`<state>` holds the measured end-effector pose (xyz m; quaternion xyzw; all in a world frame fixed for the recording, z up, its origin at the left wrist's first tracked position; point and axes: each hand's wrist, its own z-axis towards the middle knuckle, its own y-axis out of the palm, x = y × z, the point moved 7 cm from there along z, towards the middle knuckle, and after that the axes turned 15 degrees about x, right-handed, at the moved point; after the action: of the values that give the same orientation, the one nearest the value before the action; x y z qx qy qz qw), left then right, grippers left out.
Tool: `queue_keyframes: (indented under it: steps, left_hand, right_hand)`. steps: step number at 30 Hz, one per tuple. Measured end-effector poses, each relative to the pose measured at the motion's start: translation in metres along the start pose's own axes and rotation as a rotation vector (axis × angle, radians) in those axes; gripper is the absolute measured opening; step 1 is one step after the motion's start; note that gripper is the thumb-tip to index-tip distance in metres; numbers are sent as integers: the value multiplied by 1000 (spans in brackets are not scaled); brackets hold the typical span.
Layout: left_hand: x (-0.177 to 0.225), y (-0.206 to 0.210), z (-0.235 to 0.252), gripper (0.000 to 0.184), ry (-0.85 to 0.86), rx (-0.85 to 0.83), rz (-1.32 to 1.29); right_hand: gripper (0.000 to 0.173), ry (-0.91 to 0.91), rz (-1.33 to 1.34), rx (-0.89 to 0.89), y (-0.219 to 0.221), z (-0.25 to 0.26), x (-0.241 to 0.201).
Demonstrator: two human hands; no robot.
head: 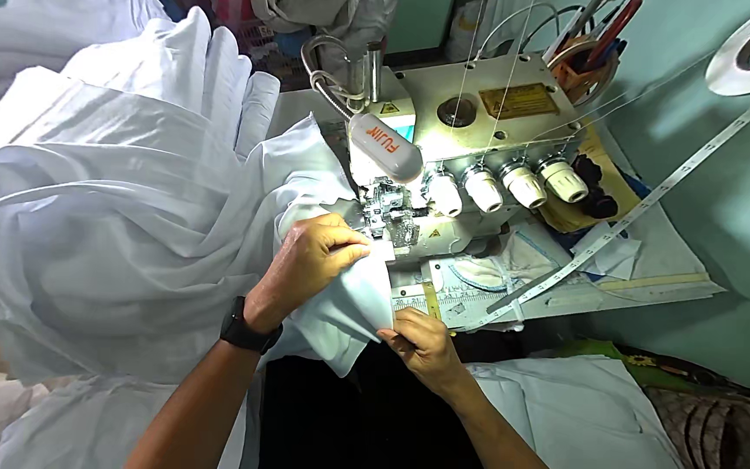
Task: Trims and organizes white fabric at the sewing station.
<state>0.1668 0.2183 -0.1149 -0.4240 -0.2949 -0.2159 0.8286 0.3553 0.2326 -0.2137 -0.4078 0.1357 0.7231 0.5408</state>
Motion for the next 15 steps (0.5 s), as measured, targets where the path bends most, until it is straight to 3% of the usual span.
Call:
queue_keyframes:
  steps: [3, 6, 8, 12, 15]
  left_hand:
    - [6, 3, -6, 6, 34, 125, 119]
    - [34, 20, -34, 20, 210, 190, 469]
    - [41, 33, -51, 27, 234, 247, 605]
    - [23, 31, -46, 34, 149, 179, 458]
    - [9, 19, -25, 36, 115, 75, 351]
  right_hand:
    - [28, 34, 20, -22, 1, -9, -5]
    - [27, 67, 85, -25, -2, -21, -15]
    - [26, 108, 139, 19, -6, -19, -18]
    - [30, 233, 262, 67, -5, -1, -23]
    - [31, 434, 354, 76, 5, 9, -17]
